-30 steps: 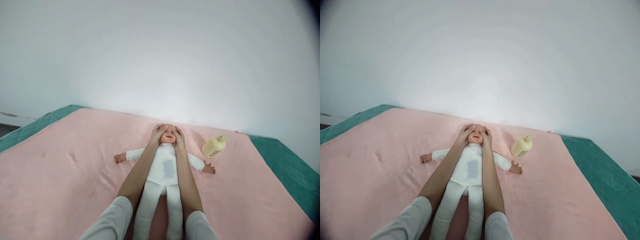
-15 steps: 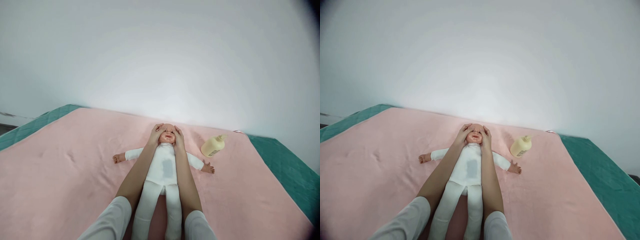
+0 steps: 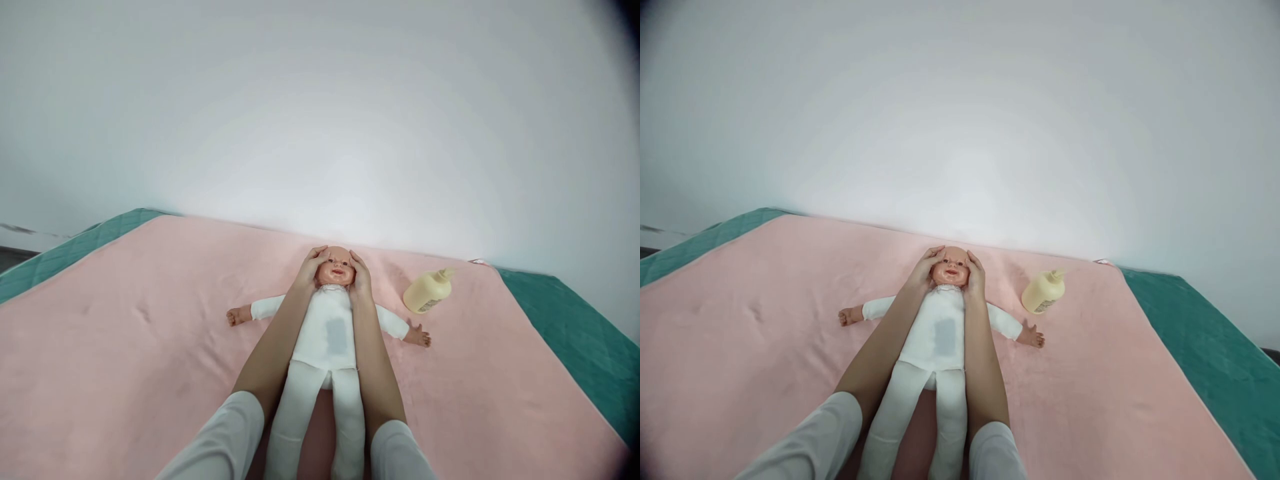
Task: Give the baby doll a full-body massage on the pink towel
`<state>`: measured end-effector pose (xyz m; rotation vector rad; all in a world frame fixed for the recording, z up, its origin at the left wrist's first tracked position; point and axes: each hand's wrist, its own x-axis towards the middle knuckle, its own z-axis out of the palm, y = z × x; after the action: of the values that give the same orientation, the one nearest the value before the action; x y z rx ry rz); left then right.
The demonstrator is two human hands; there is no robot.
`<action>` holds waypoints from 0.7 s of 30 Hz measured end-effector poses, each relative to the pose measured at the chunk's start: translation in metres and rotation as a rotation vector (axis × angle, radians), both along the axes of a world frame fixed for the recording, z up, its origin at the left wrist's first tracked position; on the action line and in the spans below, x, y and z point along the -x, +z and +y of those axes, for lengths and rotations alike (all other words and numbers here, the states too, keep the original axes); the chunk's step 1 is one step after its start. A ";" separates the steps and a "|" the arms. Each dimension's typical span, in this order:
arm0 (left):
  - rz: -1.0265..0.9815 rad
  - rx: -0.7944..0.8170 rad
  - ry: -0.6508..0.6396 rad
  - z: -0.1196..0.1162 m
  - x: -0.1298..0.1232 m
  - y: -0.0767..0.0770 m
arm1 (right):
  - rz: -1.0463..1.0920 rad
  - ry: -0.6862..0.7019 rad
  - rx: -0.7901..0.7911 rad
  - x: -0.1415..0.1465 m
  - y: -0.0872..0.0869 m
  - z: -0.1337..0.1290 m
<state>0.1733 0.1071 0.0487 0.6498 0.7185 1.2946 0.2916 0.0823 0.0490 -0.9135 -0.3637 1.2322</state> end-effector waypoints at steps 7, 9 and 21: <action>0.005 0.045 -0.011 0.001 0.004 0.001 | 0.053 0.003 0.034 -0.001 0.002 0.001; 0.000 0.037 -0.032 0.002 0.005 0.001 | 0.070 -0.005 0.045 0.000 0.004 0.001; 0.223 -0.121 0.108 -0.002 -0.004 -0.002 | -0.090 -0.023 -0.028 0.004 0.002 -0.004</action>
<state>0.1772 0.1055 0.0463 0.8735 0.8716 1.3863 0.2871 0.0786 0.0514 -0.9485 -0.4396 1.1654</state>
